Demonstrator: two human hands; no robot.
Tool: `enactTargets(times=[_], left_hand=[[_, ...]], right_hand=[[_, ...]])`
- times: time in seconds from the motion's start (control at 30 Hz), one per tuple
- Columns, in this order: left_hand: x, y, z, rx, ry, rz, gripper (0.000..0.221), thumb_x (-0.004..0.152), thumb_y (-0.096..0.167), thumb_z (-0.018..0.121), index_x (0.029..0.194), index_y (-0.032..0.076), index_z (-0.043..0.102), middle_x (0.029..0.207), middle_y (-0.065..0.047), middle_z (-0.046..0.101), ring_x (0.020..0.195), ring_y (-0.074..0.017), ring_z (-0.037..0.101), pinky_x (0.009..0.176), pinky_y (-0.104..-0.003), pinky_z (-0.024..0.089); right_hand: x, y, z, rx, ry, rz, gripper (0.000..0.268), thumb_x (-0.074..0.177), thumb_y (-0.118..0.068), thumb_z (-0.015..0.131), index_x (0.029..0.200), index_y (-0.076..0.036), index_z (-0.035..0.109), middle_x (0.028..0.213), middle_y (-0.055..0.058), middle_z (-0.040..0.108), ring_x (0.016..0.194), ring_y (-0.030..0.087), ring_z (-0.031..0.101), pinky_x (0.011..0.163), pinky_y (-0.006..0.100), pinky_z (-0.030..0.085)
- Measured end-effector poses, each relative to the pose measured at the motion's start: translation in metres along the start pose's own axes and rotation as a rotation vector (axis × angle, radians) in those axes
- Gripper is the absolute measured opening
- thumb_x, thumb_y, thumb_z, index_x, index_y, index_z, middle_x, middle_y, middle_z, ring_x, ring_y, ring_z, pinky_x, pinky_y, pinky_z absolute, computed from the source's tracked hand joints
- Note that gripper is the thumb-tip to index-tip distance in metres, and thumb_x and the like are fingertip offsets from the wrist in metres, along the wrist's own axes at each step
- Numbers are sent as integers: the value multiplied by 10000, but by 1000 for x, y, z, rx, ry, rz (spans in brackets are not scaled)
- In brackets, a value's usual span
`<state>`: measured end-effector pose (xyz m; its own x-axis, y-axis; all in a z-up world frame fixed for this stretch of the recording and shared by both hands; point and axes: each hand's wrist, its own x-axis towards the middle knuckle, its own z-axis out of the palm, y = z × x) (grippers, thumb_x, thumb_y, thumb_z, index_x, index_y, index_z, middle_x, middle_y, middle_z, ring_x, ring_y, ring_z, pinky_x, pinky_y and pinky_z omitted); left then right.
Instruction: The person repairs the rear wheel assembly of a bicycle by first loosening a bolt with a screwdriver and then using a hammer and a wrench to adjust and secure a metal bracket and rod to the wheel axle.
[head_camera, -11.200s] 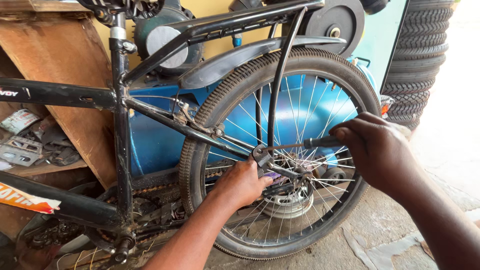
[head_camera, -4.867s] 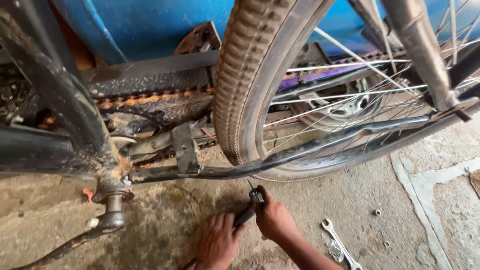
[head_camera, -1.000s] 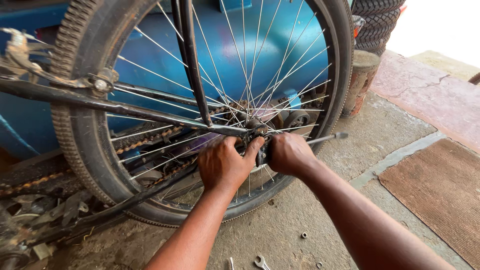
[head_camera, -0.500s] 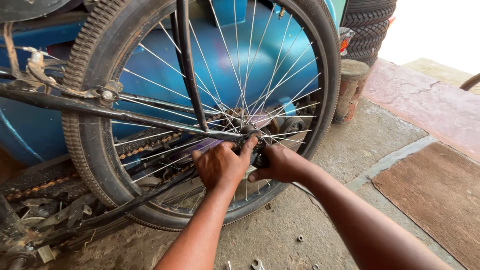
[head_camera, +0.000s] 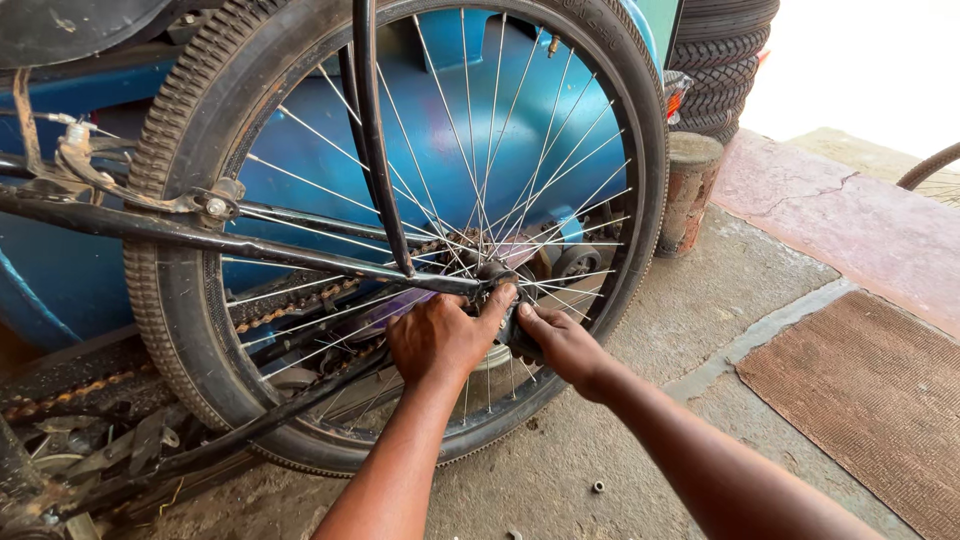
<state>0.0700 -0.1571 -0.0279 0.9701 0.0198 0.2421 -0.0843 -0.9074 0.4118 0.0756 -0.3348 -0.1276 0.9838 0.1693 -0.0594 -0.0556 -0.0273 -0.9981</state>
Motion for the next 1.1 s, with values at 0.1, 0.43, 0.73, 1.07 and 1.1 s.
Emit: enactTargets(times=[0.1, 0.43, 0.73, 1.07, 1.1], left_hand=[[1, 0, 2, -15, 22, 7, 774, 760, 851, 581, 871, 122, 817, 901, -141, 768, 945, -318, 711, 946, -462, 454], [-12, -2, 3, -32, 88, 127, 686, 857, 730, 598, 934, 67, 758, 898, -133, 745, 938, -287, 677, 963, -475, 379], [-49, -4, 11, -200, 184, 251, 417, 885, 460, 686, 920, 44, 682, 867, -159, 701, 855, -360, 667, 727, -499, 515], [-22, 3, -7, 85, -107, 154, 538, 941, 541, 582, 945, 30, 748, 990, -231, 729, 971, -397, 700, 836, -516, 544], [-19, 0, -6, 76, -133, 152, 537, 949, 537, 578, 948, 28, 748, 993, -225, 732, 975, -392, 703, 841, -517, 544]], right_hand=[[11, 14, 4, 78, 30, -72, 496, 1067, -483, 474, 1013, -31, 672, 823, 42, 677, 741, 112, 587, 713, 291, 491], [10, -4, -2, 3, 10, 35, 504, 1064, -467, 469, 1047, -17, 696, 916, 26, 699, 850, 98, 624, 841, 313, 545], [1, -15, -7, -114, -10, 81, 525, 1032, -464, 463, 1185, -23, 705, 1106, 71, 769, 1042, 154, 701, 962, 337, 545], [-11, -13, -11, -431, 250, -60, 475, 1003, -443, 533, 1241, -42, 620, 1100, 96, 727, 1010, 185, 700, 889, 373, 556], [-14, -5, -14, -478, 296, -10, 453, 1014, -430, 522, 1194, -29, 632, 1048, 125, 738, 973, 216, 711, 860, 394, 564]])
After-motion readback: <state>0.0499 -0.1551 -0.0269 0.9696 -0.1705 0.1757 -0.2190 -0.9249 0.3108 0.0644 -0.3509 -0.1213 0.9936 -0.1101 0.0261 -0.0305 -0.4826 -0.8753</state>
